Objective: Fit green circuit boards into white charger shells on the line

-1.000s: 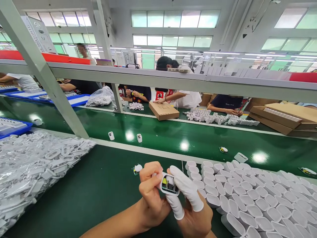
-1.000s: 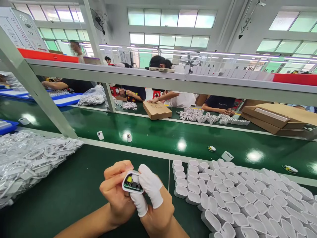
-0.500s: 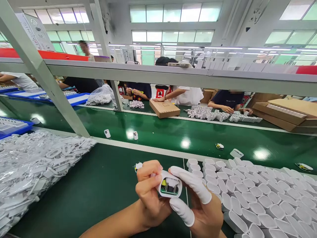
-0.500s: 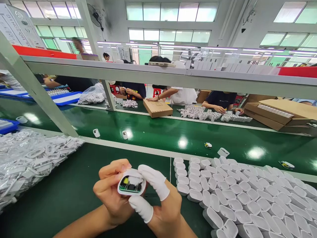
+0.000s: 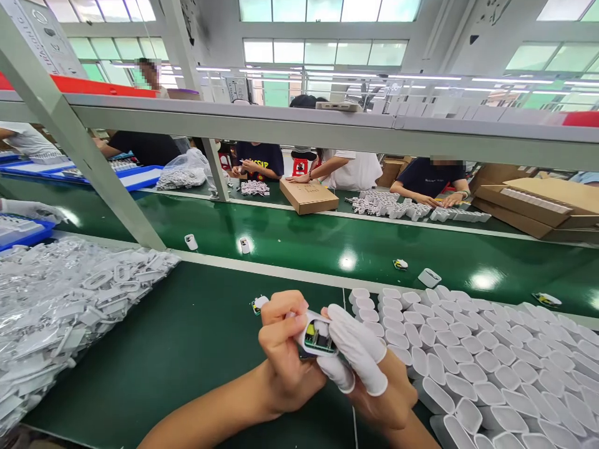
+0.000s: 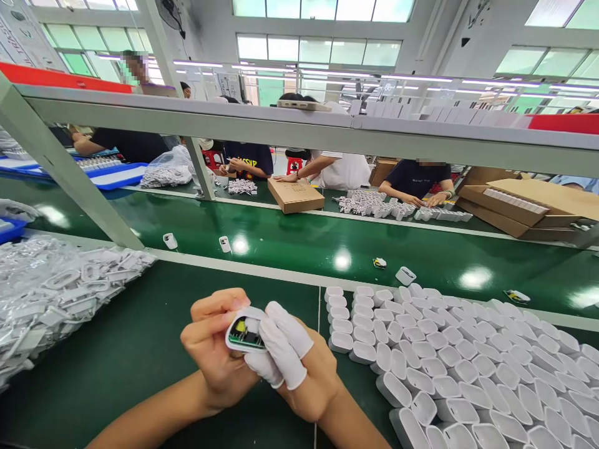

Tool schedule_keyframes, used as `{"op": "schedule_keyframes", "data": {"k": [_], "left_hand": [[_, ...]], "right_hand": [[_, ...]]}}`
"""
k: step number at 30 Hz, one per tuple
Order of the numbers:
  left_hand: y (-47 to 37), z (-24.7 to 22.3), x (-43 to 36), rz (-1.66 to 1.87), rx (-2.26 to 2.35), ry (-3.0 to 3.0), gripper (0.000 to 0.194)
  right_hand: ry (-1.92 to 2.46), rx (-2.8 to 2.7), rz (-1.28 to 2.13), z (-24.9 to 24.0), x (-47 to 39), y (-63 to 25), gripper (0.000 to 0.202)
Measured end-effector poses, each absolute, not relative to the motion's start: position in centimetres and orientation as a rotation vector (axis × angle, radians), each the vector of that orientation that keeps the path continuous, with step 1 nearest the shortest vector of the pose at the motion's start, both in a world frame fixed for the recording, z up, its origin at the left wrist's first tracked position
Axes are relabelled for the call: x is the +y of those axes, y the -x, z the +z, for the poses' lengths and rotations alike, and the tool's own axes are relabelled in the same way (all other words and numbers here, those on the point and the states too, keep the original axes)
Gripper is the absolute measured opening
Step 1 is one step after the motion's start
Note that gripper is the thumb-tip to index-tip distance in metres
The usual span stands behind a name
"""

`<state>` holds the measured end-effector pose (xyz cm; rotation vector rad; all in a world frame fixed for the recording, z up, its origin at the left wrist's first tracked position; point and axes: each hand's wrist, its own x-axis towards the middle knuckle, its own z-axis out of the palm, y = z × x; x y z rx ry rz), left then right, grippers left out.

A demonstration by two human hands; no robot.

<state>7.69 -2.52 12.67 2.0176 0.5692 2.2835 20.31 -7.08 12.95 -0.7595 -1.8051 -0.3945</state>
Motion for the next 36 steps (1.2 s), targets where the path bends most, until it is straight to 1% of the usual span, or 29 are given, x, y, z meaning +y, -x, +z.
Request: {"op": "schedule_keyframes", "data": {"k": [2, 4, 7, 9, 13, 18, 21, 23, 26, 27, 29, 31, 33, 36], "left_hand": [[-7.5, 12.5, -2.3, 2.289, 0.568, -2.033, 0.043], [-7.4, 12.4, -2.1, 2.29, 0.57, -2.054, 0.048], [-7.1, 12.2, -1.9, 2.319, 0.578, -2.093, 0.052], [-6.9, 12.2, -2.0, 2.333, 0.584, -2.11, 0.054], [-6.9, 12.7, -2.1, 2.327, 0.602, -2.113, 0.055], [-7.2, 12.8, -2.1, 2.392, 0.556, -2.077, 0.044], [-7.0, 12.6, -2.0, 2.354, 0.591, -2.113, 0.047], [-6.8, 12.6, -2.1, 2.263, 0.59, -2.194, 0.052], [-6.4, 13.3, -2.3, 2.194, 0.554, -2.238, 0.054], [-6.4, 13.6, -2.4, 2.206, 0.559, -2.211, 0.053], [-6.4, 14.1, -2.6, 2.246, 0.573, -2.139, 0.051], [-6.5, 14.5, -2.7, 2.261, 0.582, -2.102, 0.051], [-6.6, 14.6, -2.7, 2.249, 0.59, -2.119, 0.051], [-6.7, 14.4, -2.7, 2.245, 0.634, -2.094, 0.044]], "right_hand": [[0.757, -1.851, -0.474, 13.0, -7.0, -20.5, 0.054], [0.751, -1.848, -0.484, 13.3, -6.8, -20.3, 0.049], [0.8, -1.759, -0.269, 13.8, -6.7, -19.4, 0.033], [0.825, -1.7, -0.083, 14.0, -6.7, -18.7, 0.027], [0.764, -1.64, 0.048, 13.8, -6.8, -18.1, 0.031], [0.722, -1.703, -0.064, 14.0, -6.7, -18.3, 0.03], [0.741, -1.727, -0.097, 14.3, -6.7, -18.7, 0.03], [0.766, -1.733, -0.03, 14.4, -6.8, -19.1, 0.031], [0.767, -1.653, 0.187, 14.8, -7.3, -19.6, 0.037], [0.758, -1.623, 0.251, 15.0, -7.4, -19.7, 0.036], [0.763, -1.606, 0.32, 15.5, -7.8, -20.0, 0.03], [0.798, -1.644, 0.275, 16.1, -8.0, -20.2, 0.023], [0.816, -1.671, 0.179, 16.4, -8.1, -20.3, 0.024], [0.803, -1.706, 0.043, 16.2, -8.1, -20.1, 0.028]]}}
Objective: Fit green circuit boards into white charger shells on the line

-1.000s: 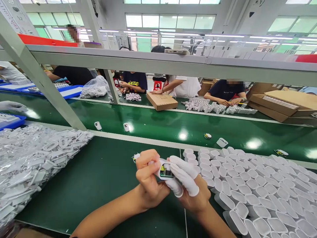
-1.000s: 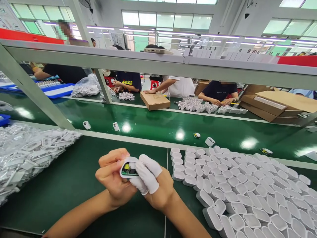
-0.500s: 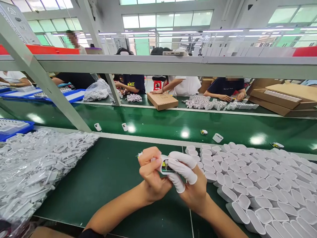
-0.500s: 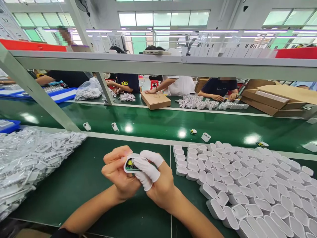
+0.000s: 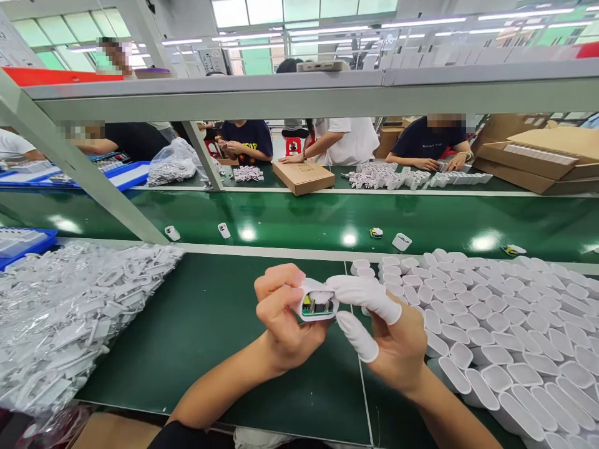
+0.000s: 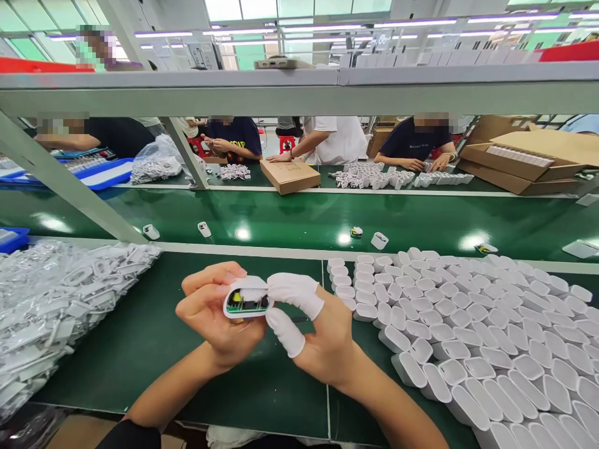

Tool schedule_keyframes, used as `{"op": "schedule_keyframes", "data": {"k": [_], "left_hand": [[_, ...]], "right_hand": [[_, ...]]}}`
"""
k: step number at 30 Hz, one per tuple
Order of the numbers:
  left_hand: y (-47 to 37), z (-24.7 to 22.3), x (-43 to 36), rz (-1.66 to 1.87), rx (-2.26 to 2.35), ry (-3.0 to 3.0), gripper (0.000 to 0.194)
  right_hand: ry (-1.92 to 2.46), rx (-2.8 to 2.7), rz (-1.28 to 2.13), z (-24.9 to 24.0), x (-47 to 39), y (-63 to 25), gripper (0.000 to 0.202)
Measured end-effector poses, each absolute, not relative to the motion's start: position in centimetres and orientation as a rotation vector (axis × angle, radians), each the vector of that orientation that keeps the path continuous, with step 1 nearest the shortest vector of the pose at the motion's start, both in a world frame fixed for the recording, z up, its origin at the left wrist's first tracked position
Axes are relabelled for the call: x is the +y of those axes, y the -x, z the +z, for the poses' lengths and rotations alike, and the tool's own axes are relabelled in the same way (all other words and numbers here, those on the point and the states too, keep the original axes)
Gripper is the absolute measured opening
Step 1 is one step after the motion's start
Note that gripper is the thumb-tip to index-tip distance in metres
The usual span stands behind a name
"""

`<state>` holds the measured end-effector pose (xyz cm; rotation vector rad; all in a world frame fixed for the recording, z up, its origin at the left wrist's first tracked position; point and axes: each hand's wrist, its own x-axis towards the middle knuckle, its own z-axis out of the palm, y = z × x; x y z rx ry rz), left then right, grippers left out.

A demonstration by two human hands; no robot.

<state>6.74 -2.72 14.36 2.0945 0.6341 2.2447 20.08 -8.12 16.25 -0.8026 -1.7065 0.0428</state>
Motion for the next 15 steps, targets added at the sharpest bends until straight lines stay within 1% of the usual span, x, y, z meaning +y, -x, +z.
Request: {"op": "schedule_keyframes", "data": {"k": [2, 4, 6, 8, 11, 13, 15], "left_hand": [[-6.7, 14.2, -2.6, 2.261, 0.64, -2.102, 0.045], [-6.6, 14.1, -2.5, 2.303, 0.637, -2.151, 0.052], [-6.3, 14.1, -2.3, 2.315, 0.639, -2.21, 0.057], [-6.0, 14.3, -2.3, 2.213, 0.636, -2.265, 0.058], [-5.3, 14.9, -2.6, 1.965, 0.633, -2.319, 0.058], [-5.0, 15.2, -2.9, 1.855, 0.643, -2.366, 0.056], [-4.8, 15.4, -3.1, 1.796, 0.637, -2.419, 0.054]], "right_hand": [[0.814, -1.736, -0.075, 15.9, -8.2, -19.8, 0.03], [0.842, -1.745, -0.221, 15.6, -8.2, -19.6, 0.029], [0.865, -1.751, -0.273, 15.6, -8.2, -19.5, 0.027], [0.878, -1.754, -0.152, 16.0, -8.3, -19.8, 0.025], [0.914, -1.63, 0.14, 16.8, -8.4, -20.6, 0.019], [0.978, -1.557, 0.219, 17.3, -8.4, -21.0, 0.016], [1.05, -1.589, 0.221, 17.6, -8.5, -21.2, 0.015]]}}
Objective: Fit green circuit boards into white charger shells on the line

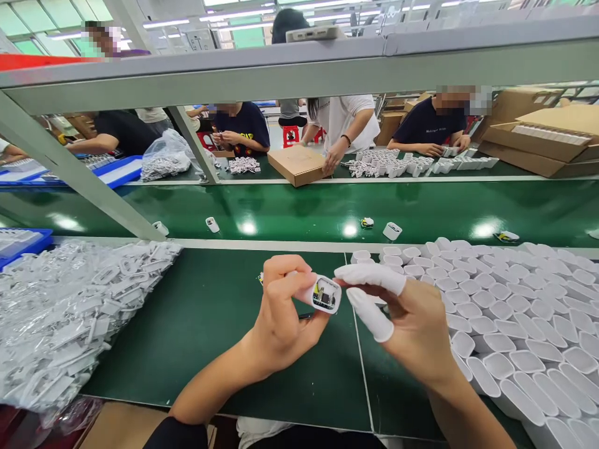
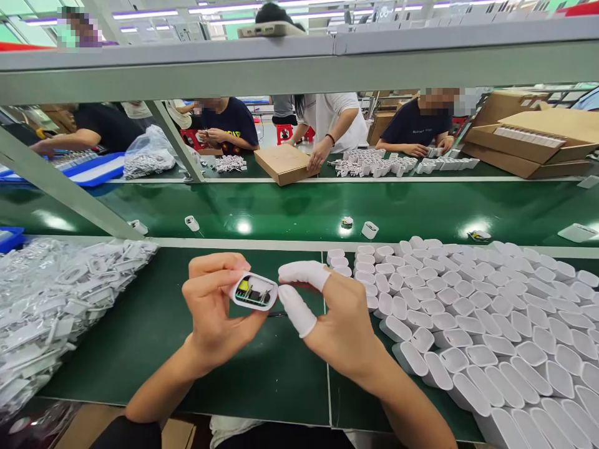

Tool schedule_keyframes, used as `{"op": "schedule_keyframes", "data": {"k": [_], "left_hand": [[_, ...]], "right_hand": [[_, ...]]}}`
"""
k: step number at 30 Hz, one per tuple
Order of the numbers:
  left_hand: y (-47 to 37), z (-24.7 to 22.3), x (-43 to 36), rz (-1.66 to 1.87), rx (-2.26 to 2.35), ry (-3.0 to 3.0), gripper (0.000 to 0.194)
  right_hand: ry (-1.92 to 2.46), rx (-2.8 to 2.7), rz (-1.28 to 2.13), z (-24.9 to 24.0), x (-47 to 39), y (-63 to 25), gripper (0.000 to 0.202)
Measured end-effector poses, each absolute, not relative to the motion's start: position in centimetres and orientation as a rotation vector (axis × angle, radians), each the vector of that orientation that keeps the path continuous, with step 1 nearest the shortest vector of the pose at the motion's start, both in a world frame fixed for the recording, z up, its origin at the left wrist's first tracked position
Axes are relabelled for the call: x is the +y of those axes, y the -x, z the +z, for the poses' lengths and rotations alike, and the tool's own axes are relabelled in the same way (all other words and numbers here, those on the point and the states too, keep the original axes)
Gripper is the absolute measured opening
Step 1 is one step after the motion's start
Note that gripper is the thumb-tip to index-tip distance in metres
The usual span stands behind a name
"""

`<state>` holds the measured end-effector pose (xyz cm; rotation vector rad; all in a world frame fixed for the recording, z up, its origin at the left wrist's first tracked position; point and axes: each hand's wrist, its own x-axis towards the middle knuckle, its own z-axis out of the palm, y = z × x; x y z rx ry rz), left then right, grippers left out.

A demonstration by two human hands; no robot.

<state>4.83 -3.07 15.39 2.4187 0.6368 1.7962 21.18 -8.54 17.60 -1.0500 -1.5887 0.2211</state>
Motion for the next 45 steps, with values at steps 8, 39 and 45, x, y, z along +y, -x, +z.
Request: {"op": "schedule_keyframes", "data": {"k": [8, 39, 45], "left_hand": [[-4.7, 15.2, -3.3, 1.664, 0.556, -2.549, 0.053], [-3.5, 16.5, -3.2, 1.255, 0.507, -2.668, 0.049], [-3.5, 16.5, -3.2, 1.208, 0.498, -2.677, 0.051]], "right_hand": [[1.198, -1.729, 0.241, 18.1, -9.1, -21.0, 0.019], [1.164, -1.731, 0.191, 18.3, -9.3, -21.6, 0.014], [1.236, -1.802, 0.228, 18.5, -9.3, -21.9, 0.012]]}}
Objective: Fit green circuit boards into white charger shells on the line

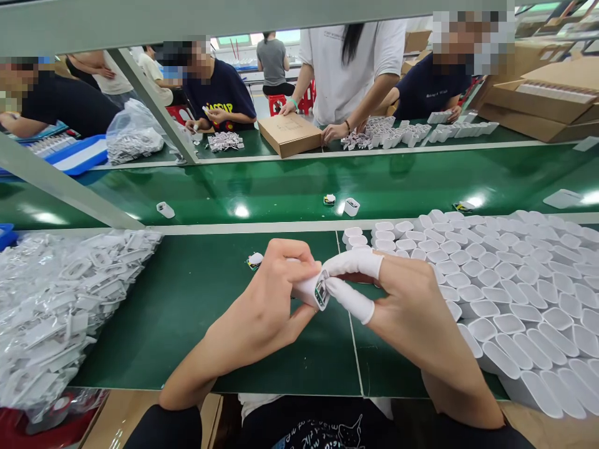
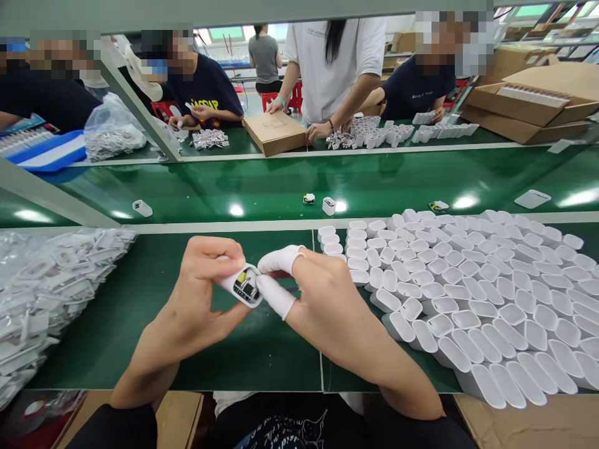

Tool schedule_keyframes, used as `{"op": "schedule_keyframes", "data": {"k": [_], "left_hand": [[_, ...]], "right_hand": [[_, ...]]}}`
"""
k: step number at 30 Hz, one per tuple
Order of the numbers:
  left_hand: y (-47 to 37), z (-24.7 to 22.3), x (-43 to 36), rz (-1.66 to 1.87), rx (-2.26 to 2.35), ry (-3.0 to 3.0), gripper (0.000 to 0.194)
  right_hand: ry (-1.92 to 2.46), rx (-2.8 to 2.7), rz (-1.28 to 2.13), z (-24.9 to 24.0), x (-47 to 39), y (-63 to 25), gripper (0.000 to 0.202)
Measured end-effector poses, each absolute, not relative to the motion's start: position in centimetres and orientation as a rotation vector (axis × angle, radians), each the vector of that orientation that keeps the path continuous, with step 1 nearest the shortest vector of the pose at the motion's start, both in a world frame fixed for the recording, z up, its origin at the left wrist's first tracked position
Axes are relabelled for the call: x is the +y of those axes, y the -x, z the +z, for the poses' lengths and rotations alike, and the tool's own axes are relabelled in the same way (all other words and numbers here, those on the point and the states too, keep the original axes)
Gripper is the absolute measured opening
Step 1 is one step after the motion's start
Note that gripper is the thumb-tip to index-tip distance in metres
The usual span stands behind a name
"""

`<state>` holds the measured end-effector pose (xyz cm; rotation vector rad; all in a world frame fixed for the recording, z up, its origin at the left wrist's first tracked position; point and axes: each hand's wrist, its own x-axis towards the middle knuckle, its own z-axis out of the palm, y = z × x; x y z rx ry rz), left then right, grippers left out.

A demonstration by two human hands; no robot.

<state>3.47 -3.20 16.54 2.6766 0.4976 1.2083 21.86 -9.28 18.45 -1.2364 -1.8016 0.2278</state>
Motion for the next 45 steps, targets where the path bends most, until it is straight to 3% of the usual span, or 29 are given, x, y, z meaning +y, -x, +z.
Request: {"op": "schedule_keyframes", "data": {"k": [10, 14, 19, 29, 35, 41, 45], "left_hand": [[-4.3, 15.8, -2.4, 1.418, 0.483, -2.352, 0.056], [-4.2, 15.6, -2.5, 1.454, 0.544, -2.244, 0.057], [-4.0, 15.6, -2.5, 1.536, 0.697, -2.408, 0.058], [-4.0, 16.6, -3.8, 1.61, 0.449, -2.213, 0.054], [-3.9, 17.0, -3.6, 1.696, 0.494, -2.238, 0.042], [-3.7, 17.0, -3.3, 1.732, 0.471, -2.281, 0.045], [-3.9, 16.6, -3.1, 1.786, 0.582, -2.249, 0.047]], "right_hand": [[1.168, -1.801, 0.052, 18.2, -9.6, -21.9, 0.023], [1.097, -1.94, -0.342, 17.2, -9.5, -21.2, 0.032], [0.982, -2.016, -0.784, 16.0, -8.4, -20.1, 0.021], [0.901, -1.642, 0.015, 17.2, -8.6, -21.8, 0.024], [0.857, -1.693, 0.147, 17.3, -8.6, -22.2, 0.022], [0.801, -1.779, 0.183, 17.8, -9.0, -22.5, 0.028], [0.93, -1.867, 0.191, 18.1, -8.9, -22.2, 0.017]]}}
